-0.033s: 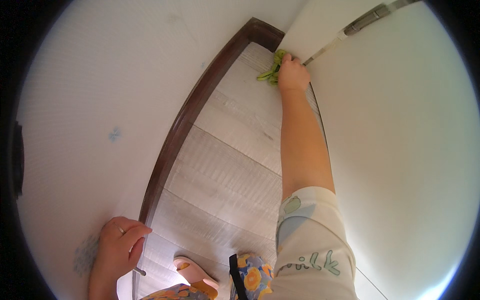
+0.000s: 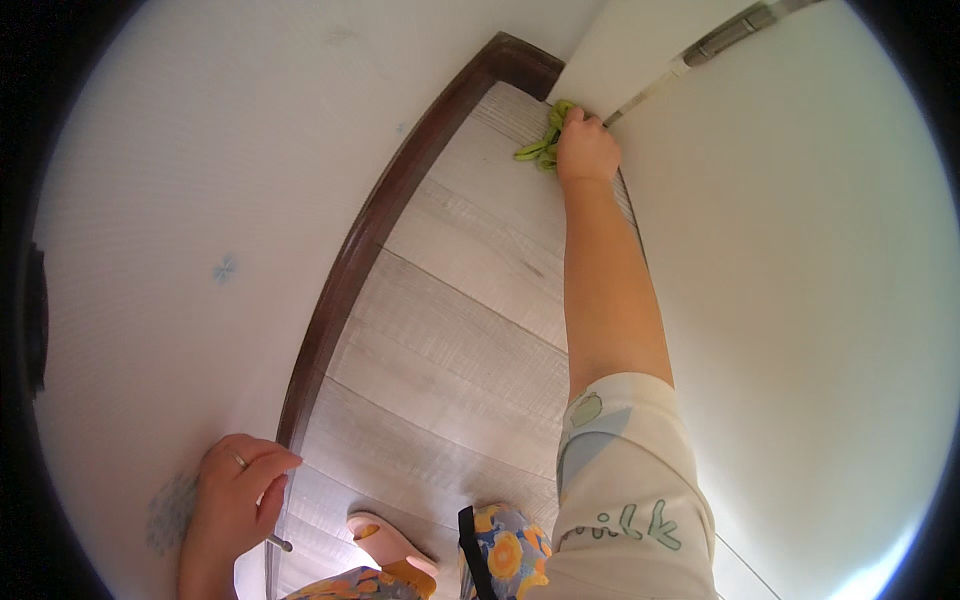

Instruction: The person wrings out a green cloth in a bucket of water and then wipes various surfaces in a bedroom. They clean the floor, the base of a bed, the wall near a window, and the door frame using the damp cloth.

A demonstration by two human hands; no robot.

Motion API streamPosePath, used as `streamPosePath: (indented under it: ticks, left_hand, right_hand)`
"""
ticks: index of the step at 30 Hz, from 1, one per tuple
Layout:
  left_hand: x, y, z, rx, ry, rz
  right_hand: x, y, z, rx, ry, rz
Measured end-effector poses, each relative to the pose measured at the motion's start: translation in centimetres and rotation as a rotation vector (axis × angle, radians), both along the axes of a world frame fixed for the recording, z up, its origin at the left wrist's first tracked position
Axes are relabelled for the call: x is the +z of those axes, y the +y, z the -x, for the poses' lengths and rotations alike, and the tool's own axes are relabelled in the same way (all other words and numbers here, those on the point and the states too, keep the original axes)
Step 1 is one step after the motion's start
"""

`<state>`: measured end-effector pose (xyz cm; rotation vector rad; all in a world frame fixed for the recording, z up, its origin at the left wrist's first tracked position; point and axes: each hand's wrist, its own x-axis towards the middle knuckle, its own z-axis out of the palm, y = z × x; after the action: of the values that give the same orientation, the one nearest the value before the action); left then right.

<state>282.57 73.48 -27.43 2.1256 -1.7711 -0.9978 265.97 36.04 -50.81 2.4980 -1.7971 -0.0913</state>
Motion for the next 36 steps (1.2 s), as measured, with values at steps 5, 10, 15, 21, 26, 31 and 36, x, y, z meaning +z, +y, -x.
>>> streamPosePath:
  ticks: [5, 10, 15, 21, 26, 31, 36]
  left_hand:
    - [0.4, 0.1, 0.4, 0.031, -0.008, 0.075]
    - [0.4, 0.1, 0.9, 0.011, -0.034, 0.105]
    - [0.4, 0.3, 1.3, -0.015, -0.056, 0.13]
    - [0.5, 0.4, 1.8, 0.006, -0.06, 0.121]
    - [0.0, 0.2, 2.2, -0.002, -0.037, 0.134]
    - [-0.1, 0.6, 2.6, 0.046, -0.019, 0.111]
    - [-0.4, 0.7, 2.0, 0.048, -0.016, 0.136]
  right_hand:
    - [1.4, 0.6, 2.7, -0.234, -0.048, -0.152]
    - [1.1, 0.5, 2.0, -0.232, -0.778, 0.205]
    - [-0.4, 0.4, 3.5, -0.111, -0.415, -0.146]
    - [0.8, 1.3, 2.2, -0.226, -0.917, 0.274]
    - [-0.1, 0.8, 4.5, -0.094, -0.716, -0.167]
    - [0.2, 9.0, 9.7, -0.188, -0.742, -0.717]
    - [4.4, 12.8, 12.8, 0.016, -0.623, -0.238]
